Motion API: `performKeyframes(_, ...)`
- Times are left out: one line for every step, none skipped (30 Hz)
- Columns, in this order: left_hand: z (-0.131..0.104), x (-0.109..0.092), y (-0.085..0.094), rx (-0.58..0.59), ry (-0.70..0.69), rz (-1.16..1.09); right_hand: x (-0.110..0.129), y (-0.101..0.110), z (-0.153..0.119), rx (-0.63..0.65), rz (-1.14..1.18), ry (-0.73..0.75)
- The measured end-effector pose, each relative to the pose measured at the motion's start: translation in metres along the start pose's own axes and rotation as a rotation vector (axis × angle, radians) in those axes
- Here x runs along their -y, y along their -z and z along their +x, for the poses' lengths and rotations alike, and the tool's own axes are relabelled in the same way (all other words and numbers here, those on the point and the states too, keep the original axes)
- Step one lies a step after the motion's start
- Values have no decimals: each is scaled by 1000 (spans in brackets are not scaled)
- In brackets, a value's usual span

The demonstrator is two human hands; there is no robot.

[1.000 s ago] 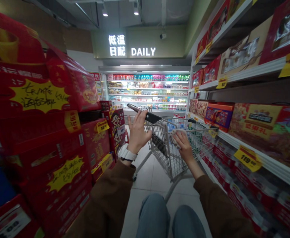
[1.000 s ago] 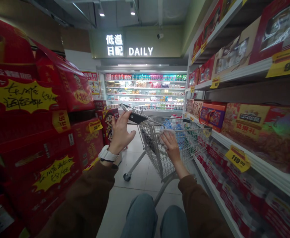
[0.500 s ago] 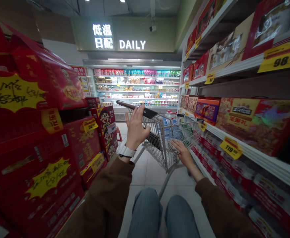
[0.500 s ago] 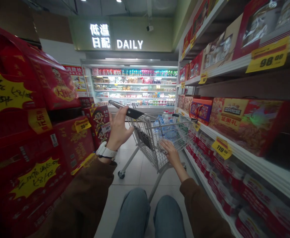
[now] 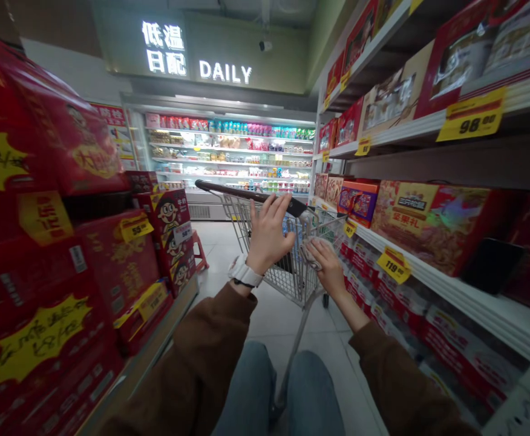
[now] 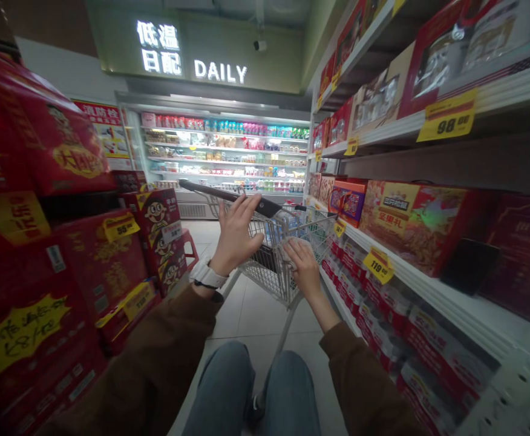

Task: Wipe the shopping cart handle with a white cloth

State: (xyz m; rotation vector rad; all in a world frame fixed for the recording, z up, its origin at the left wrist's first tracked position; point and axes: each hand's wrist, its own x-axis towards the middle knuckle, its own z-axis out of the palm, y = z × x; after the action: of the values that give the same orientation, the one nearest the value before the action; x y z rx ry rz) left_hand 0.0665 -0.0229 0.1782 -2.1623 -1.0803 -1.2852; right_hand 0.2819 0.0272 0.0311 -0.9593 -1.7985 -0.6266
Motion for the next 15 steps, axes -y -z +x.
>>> performKeyframes(3,-2,0,14,-28,-6,0,10,2,-2,-21,-3)
performKeyframes(5,-2,0,29,-59,-8,2,22,7,-16,-42,-6)
performKeyframes(7,-2,0,47,-92,-6,6,34,14,-45,-63,-9)
performKeyframes(8,-2,0,65,-123,-3,11,47,23,-79,-84,-8)
performKeyframes(10,0,0,80,-147,2,16,60,32,-113,-108,-3)
performKeyframes(10,2,-1,93,-160,8,22,72,42,-153,-135,7)
performKeyframes(11,6,-2,102,-161,15,27,83,51,-189,-162,24)
performKeyframes(11,10,-4,107,-153,25,33,93,60,-211,-184,42)
performKeyframes(12,15,-6,110,-139,37,38,101,68,-229,-204,58)
performKeyframes(13,20,-8,111,-123,51,43,107,75,-236,-222,73)
performKeyframes(15,27,-10,113,-107,67,47,111,81,-238,-239,87)
performKeyframes(18,35,-12,116,-92,83,50,114,87,-234,-256,100)
performKeyframes(21,44,-13,120,-78,98,53,116,92,-225,-273,114)
performKeyframes(26,55,-14,122,-61,113,56,116,97,-214,-288,127)
performKeyframes(30,65,-15,117,-45,126,58,115,102,-202,-301,139)
